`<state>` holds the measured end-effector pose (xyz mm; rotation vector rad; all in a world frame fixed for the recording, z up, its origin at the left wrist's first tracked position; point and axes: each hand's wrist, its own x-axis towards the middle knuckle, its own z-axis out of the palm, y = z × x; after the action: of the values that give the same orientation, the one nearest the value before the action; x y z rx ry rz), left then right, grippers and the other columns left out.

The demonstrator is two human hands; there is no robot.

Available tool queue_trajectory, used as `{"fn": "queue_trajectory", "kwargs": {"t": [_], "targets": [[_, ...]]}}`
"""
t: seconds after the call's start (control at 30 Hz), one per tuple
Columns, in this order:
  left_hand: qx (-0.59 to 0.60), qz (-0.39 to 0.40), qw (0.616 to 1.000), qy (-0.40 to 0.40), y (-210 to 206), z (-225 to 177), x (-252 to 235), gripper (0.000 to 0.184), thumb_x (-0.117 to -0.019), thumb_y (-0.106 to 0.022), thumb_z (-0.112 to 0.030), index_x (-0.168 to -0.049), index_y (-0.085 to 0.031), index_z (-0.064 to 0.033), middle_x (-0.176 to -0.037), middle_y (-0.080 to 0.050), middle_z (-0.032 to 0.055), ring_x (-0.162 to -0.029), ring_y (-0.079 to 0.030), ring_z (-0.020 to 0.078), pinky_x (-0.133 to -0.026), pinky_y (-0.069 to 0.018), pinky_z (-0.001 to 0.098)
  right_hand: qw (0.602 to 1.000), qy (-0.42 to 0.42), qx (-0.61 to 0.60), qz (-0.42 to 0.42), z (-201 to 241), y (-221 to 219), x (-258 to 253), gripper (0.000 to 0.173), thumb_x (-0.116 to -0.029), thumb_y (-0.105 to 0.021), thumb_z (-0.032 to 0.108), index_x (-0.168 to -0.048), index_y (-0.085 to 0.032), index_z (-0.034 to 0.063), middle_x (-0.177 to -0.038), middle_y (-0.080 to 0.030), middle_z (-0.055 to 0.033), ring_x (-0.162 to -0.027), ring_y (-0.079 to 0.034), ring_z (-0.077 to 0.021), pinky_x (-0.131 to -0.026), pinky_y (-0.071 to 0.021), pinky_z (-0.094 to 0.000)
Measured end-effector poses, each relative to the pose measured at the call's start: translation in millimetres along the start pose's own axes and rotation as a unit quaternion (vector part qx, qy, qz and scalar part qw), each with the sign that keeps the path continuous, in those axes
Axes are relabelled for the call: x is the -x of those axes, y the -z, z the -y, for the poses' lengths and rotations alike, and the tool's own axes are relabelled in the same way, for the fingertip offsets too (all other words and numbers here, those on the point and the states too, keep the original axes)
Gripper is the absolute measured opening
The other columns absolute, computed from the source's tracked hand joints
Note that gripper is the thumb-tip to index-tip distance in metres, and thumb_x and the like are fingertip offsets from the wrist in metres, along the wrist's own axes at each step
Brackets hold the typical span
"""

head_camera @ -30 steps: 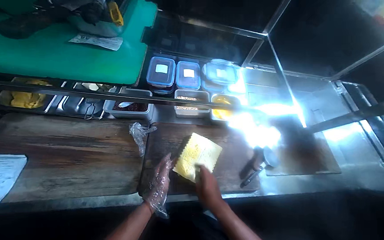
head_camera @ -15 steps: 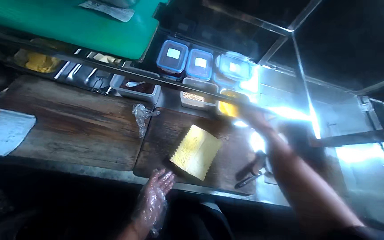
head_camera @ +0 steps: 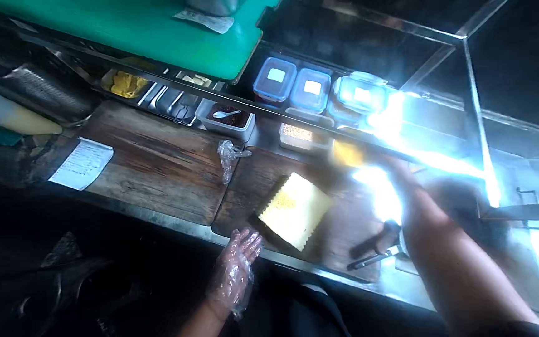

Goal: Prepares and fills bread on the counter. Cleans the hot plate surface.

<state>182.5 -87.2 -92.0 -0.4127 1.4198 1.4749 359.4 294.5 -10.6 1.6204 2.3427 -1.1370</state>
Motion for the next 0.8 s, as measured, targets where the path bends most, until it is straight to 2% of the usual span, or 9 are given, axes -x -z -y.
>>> {"fn": "queue_trajectory", "kwargs": {"t": [0.1, 0.17, 0.27, 0.37, 0.47, 0.53, 0.6, 0.67, 0.8], "targets": [[-0.008, -0.023, 1.000, 0.009, -18.9, 2.8, -6.9, 0.049, -0.1125, -0.037, -0.033, -0.146, -0.044, 0.0016, -0.137, -0.058, 0.0248, -0.115, -0.066, 0.0319, -0.096, -0.0557, 0.0429, 0.996, -0.016, -0.090, 0.009, -11.3, -2.3, 5.4, 0.028, -0.1048, -0.050, 0.004, -0.128, -0.060, -0.0084, -0.115, -0.064, -0.0229, -0.099, -0.060, -0.0244, -0.094, -0.0477, -0.0406], [-0.016, -0.034, 0.999, 0.001, -21.7, 0.6, -9.3, 0.048, -0.1123, -0.038, -0.032, -0.146, -0.045, 0.0018, -0.137, -0.059, 0.0244, -0.115, -0.066, 0.0315, -0.096, -0.0554, 0.0423, 0.988, -0.040, -0.150, -0.016, -37.9, -9.2, -5.3, 0.024, -0.1065, -0.053, 0.015, -0.125, -0.062, 0.0018, -0.094, -0.062, -0.0062, -0.072, -0.051, -0.0082, -0.069, -0.0471, -0.0265], [-0.049, -0.025, 0.998, -0.038, -7.2, -4.8, -14.0, 0.045, -0.1126, -0.037, -0.028, -0.145, -0.047, 0.0021, -0.134, -0.062, 0.0230, -0.115, -0.068, 0.0302, -0.097, -0.0561, 0.0414, 0.963, -0.093, -0.253, -0.009, -48.1, -22.2, 37.3, 0.028, -0.1095, -0.047, 0.025, -0.129, -0.060, 0.0094, -0.087, -0.069, -0.0024, -0.054, -0.051, -0.0054, -0.049, -0.0440, -0.0237], [-0.084, -0.007, 0.993, -0.083, 8.5, -12.2, -29.0, 0.043, -0.1124, -0.037, -0.026, -0.141, -0.050, 0.0031, -0.131, -0.065, 0.0224, -0.113, -0.069, 0.0297, -0.096, -0.0572, 0.0414, 0.983, -0.022, -0.166, 0.070, -47.5, -88.7, 104.9, 0.029, -0.1089, -0.043, 0.018, -0.130, -0.061, 0.0083, -0.087, -0.073, -0.0079, -0.060, -0.061, -0.0168, -0.055, -0.0524, -0.0363], [-0.138, 0.023, 0.982, -0.128, 17.4, -22.8, -49.5, 0.042, -0.1122, -0.036, -0.023, -0.140, -0.052, 0.0030, -0.129, -0.067, 0.0209, -0.111, -0.071, 0.0287, -0.094, -0.0589, 0.0414, 0.999, -0.006, 0.048, 0.001, -27.1, -164.4, 149.6, 0.033, -0.1047, -0.049, 0.024, -0.134, -0.061, 0.0144, -0.103, -0.072, -0.0120, -0.084, -0.072, -0.0304, -0.073, -0.0593, -0.0538], [-0.178, 0.041, 0.971, -0.152, 22.2, -32.1, -60.6, 0.042, -0.1119, -0.035, -0.022, -0.141, -0.053, 0.0027, -0.130, -0.067, 0.0193, -0.112, -0.070, 0.0276, -0.095, -0.0587, 0.0409, 0.982, 0.045, 0.153, -0.099, -28.2, -208.3, 182.6, 0.029, -0.1017, -0.053, 0.024, -0.124, -0.069, 0.0136, -0.100, -0.073, -0.0129, -0.073, -0.073, -0.0306, -0.059, -0.0596, -0.0514], [-0.204, 0.050, 0.963, -0.172, 22.2, -45.0, -71.3, 0.041, -0.1112, -0.037, -0.022, -0.140, -0.054, 0.0027, -0.128, -0.068, 0.0187, -0.112, -0.071, 0.0271, -0.095, -0.0589, 0.0404, 0.969, 0.110, 0.170, -0.141, -28.2, -235.4, 220.1, 0.026, -0.0995, -0.056, 0.023, -0.118, -0.073, 0.0155, -0.089, -0.070, -0.0106, -0.062, -0.069, -0.0258, -0.049, -0.0570, -0.0443], [-0.217, 0.057, 0.957, -0.186, 22.8, -55.8, -81.8, 0.041, -0.1107, -0.041, -0.023, -0.139, -0.055, 0.0027, -0.127, -0.069, 0.0179, -0.111, -0.071, 0.0267, -0.094, -0.0591, 0.0397, 0.969, 0.123, 0.149, -0.156, -21.3, -241.0, 230.7, 0.025, -0.0995, -0.055, 0.022, -0.116, -0.073, 0.0162, -0.087, -0.068, -0.0072, -0.060, -0.067, -0.0215, -0.048, -0.0561, -0.0395], [-0.248, 0.062, 0.952, -0.169, 27.2, -63.1, -103.3, 0.040, -0.1109, -0.042, -0.025, -0.141, -0.054, -0.0009, -0.128, -0.068, 0.0164, -0.105, -0.072, 0.0256, -0.088, -0.0603, 0.0395, 0.990, -0.025, 0.030, -0.132, -14.9, -236.5, 182.0, 0.034, -0.1054, -0.046, 0.023, -0.129, -0.067, 0.0106, -0.111, -0.073, -0.0129, -0.085, -0.074, -0.0292, -0.073, -0.0610, -0.0499]]}}
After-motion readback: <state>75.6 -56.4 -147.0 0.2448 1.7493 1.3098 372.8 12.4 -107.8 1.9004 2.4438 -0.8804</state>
